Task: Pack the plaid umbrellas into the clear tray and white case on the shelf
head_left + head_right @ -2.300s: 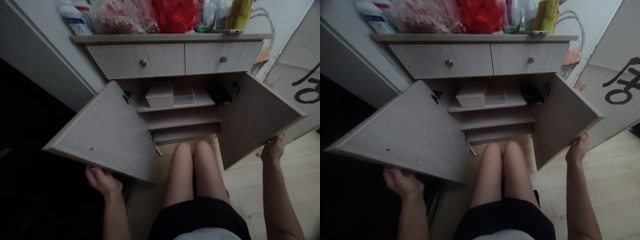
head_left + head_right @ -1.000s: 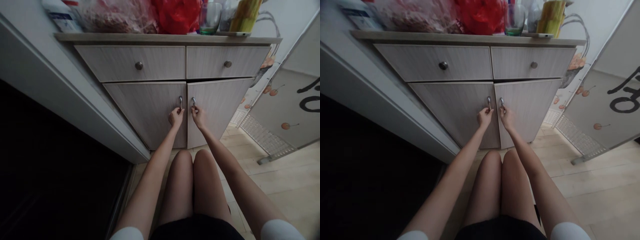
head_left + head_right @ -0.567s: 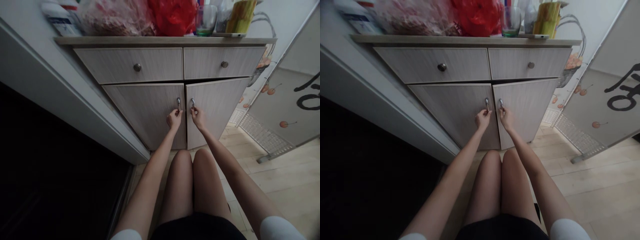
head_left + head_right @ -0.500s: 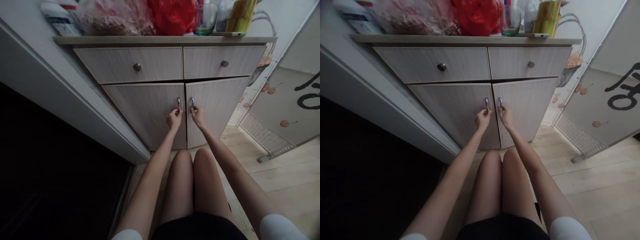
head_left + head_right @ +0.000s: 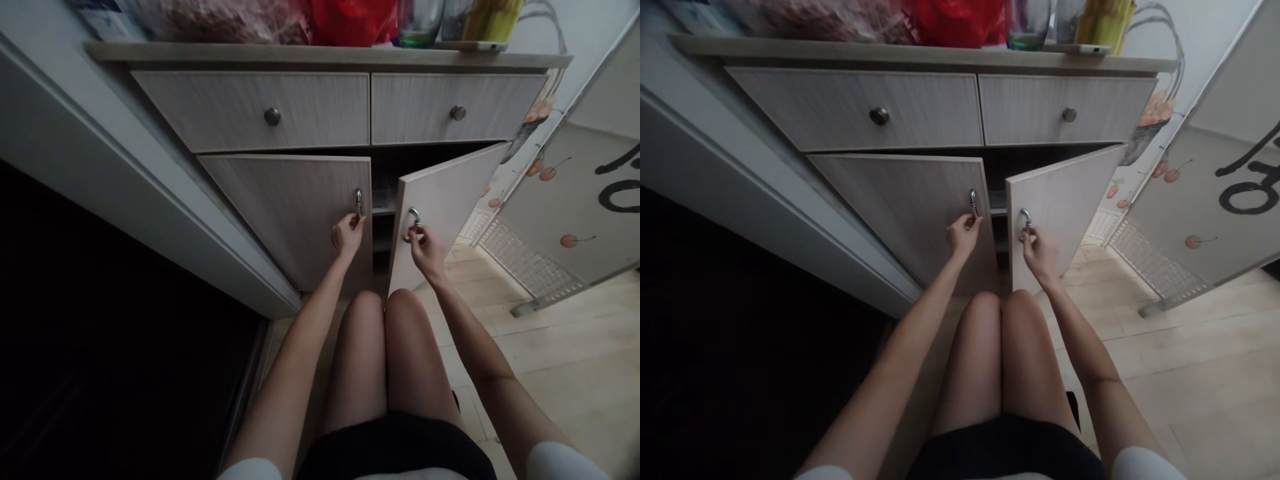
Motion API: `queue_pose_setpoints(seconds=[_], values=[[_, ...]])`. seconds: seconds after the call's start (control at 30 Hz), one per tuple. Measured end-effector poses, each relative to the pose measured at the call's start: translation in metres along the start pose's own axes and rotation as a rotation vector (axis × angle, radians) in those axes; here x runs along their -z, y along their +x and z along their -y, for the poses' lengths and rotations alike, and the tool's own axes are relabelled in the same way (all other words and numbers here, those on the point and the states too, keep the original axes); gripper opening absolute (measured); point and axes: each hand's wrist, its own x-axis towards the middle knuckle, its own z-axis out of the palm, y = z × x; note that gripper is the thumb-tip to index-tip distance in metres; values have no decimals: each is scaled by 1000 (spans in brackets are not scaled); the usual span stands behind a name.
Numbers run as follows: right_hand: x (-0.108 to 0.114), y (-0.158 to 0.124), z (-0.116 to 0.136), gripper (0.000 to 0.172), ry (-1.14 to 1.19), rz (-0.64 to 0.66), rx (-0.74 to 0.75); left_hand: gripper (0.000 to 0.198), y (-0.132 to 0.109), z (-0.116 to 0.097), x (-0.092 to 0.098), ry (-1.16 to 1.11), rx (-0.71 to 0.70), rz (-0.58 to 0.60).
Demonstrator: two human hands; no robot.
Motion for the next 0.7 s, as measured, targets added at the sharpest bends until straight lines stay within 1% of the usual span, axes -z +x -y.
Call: queue_pose_setpoints(seconds=[0.07, 0.13, 0.2, 0.27, 0.33, 0.4, 0.47, 0.53, 0.57, 0.63, 0.7], values=[[25, -22, -6, 41, 9, -45, -34, 23, -2, 2, 1, -10, 0, 2], [54, -43, -14, 45, -2, -118, -80, 24, -3, 4, 2, -13, 3, 5], [86, -60, -27, 46, -40, -223, -116, 25, -5, 6, 3, -19, -2, 8], [120, -72, -43, 45, -80, -301, -117, 26, -7, 9, 3, -30, -12, 1], [152, -77, -61, 43, -100, -314, -108, 28, -8, 11, 2, -42, -22, -11], [178, -79, -76, 40, -101, -291, -125, 30, -9, 13, 1, -55, -31, -25], [198, -79, -87, 37, -86, -277, -152, 31, -10, 14, 0, -62, -26, -35], [212, -78, -97, 35, -59, -318, -155, 32, -10, 13, 0, -59, -13, -36], [217, -77, -101, 35, -40, -361, -158, 32, -11, 12, 0, -55, -7, -35], [226, -74, -112, 39, 11, -489, -202, 32, -11, 11, 1, -49, -5, -31], [232, -70, -126, 46, 87, -623, -316, 32, -11, 9, 2, -44, -4, -30]])
